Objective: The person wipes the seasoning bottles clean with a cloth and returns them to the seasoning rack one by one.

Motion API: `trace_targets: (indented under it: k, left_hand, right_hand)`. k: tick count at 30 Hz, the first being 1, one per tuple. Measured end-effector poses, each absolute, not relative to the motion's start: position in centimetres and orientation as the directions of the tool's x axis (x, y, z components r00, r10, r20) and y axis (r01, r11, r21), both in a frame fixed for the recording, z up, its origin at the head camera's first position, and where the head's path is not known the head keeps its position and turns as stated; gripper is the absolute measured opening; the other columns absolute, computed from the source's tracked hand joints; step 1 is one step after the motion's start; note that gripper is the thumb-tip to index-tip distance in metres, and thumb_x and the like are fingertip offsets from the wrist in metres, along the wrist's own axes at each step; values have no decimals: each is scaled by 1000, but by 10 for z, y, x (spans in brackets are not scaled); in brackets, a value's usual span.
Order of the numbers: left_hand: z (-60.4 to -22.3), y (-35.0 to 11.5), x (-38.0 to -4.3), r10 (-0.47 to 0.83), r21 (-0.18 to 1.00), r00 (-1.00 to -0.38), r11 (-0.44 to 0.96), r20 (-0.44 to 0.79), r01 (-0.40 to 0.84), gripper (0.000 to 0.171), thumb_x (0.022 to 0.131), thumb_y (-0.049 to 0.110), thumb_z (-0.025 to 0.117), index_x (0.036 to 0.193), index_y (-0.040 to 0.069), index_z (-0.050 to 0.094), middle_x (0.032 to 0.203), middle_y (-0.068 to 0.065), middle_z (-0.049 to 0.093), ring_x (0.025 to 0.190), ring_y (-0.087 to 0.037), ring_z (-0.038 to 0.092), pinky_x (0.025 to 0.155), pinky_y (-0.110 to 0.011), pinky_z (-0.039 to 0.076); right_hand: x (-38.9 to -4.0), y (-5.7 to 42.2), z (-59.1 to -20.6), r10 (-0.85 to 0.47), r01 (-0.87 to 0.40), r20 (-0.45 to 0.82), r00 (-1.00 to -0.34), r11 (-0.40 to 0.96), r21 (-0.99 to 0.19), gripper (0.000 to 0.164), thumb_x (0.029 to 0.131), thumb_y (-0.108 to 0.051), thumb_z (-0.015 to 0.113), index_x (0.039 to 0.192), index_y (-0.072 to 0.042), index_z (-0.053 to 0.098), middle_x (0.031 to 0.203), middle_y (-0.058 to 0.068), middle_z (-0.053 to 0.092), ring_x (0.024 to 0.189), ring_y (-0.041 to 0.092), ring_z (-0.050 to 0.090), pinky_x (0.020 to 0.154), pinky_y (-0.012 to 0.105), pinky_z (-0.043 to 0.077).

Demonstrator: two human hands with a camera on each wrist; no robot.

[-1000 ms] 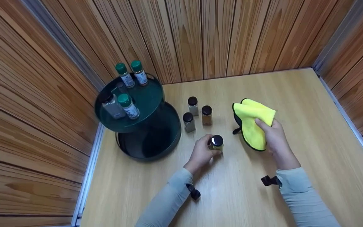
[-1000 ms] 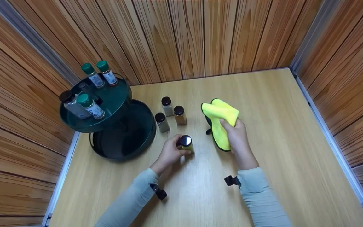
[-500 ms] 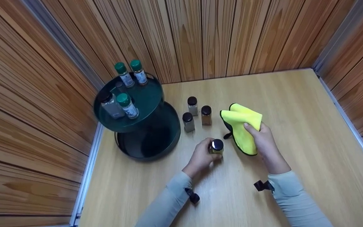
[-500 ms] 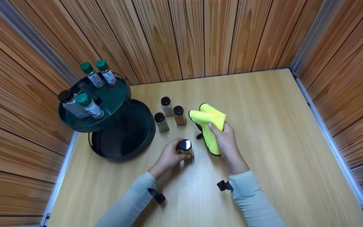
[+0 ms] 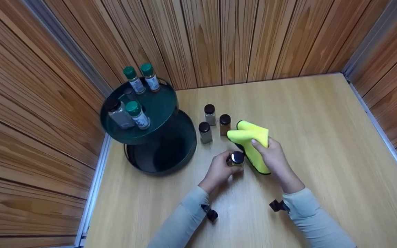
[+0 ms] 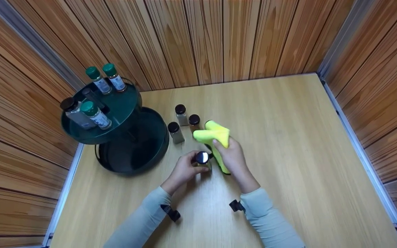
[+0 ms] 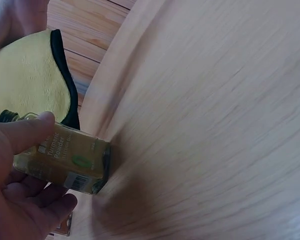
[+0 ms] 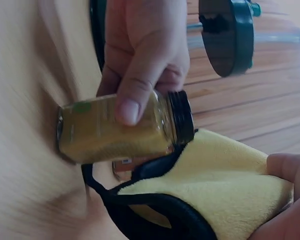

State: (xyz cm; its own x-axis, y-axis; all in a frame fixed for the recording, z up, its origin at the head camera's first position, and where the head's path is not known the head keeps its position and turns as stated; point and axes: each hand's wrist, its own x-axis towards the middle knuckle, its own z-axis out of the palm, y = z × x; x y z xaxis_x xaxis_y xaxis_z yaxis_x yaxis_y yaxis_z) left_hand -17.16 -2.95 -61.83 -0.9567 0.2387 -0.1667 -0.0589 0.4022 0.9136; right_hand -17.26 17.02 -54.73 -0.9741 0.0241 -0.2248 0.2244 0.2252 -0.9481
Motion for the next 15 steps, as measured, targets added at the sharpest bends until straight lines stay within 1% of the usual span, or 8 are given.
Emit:
trace_targets:
  k: [4,7,8,9,10,12,13,15]
  left_hand:
    - [-614,-31,-173,231,904,-950,416,-210,-98,55,79,13,89,129,19,67,129,6,69,124,-14,61,109,-37,46]
    - [-612,-31,-173,229,893,-949,439,-215,-96,55,79,13,89,129,22,67,127,10,69,122,-8,61,108,-34,47]
    - [-612,-30,-173,229,892,-952,444,-203,-83,54,79,13,89,129,22,67,125,11,70,120,-6,61,107,-32,47]
    - [-612,-30,-173,230,892,-956,447,-183,-64,53,80,11,87,128,20,67,123,11,70,118,-5,62,106,-31,48]
    - [-613,-30,-172,229,892,-959,450,-166,-47,52,81,9,86,129,18,67,123,11,70,117,-4,62,106,-30,48]
    - [-614,-31,-171,228,895,-965,445,-133,-19,52,83,6,81,131,17,65,123,11,69,117,-2,61,105,-28,47]
    - [-615,-31,-170,227,898,-966,439,-122,-10,53,85,5,79,134,17,63,125,12,68,119,-2,60,107,-27,46]
    - [-616,-32,-169,231,902,-969,431,-92,17,54,88,6,75,138,18,59,129,12,66,123,0,57,110,-27,44]
  right_hand:
    - [-170,154,-549,-29,194,-211,-977,283,-939,51,101,-42,64,132,-2,63,116,16,70,98,23,63,85,32,50]
    - [-165,142,-554,-83,146,-185,-979,342,-928,43,102,-39,63,125,-3,67,101,11,68,88,22,59,80,33,49]
    - [-162,138,-556,-99,120,-168,-981,376,-919,43,102,-39,62,126,-4,66,97,10,66,85,23,58,77,34,49]
    - [-160,134,-558,-118,74,-135,-984,422,-904,45,102,-38,62,130,-3,64,102,12,68,86,24,58,77,36,49]
    - [-157,131,-561,-139,13,-91,-986,481,-876,47,102,-37,62,134,-2,62,110,14,69,93,26,62,83,39,51]
    - [-152,127,-567,-199,-137,18,-980,603,-786,53,102,-36,62,141,0,58,129,18,67,112,33,64,96,46,52]
    - [-149,125,-569,-235,-211,68,-970,664,-717,57,102,-35,62,146,0,53,141,18,61,126,36,59,105,49,47]
    - [-144,126,-571,-328,-358,158,-931,746,-562,61,102,-33,61,150,1,46,159,13,44,147,35,40,120,51,32]
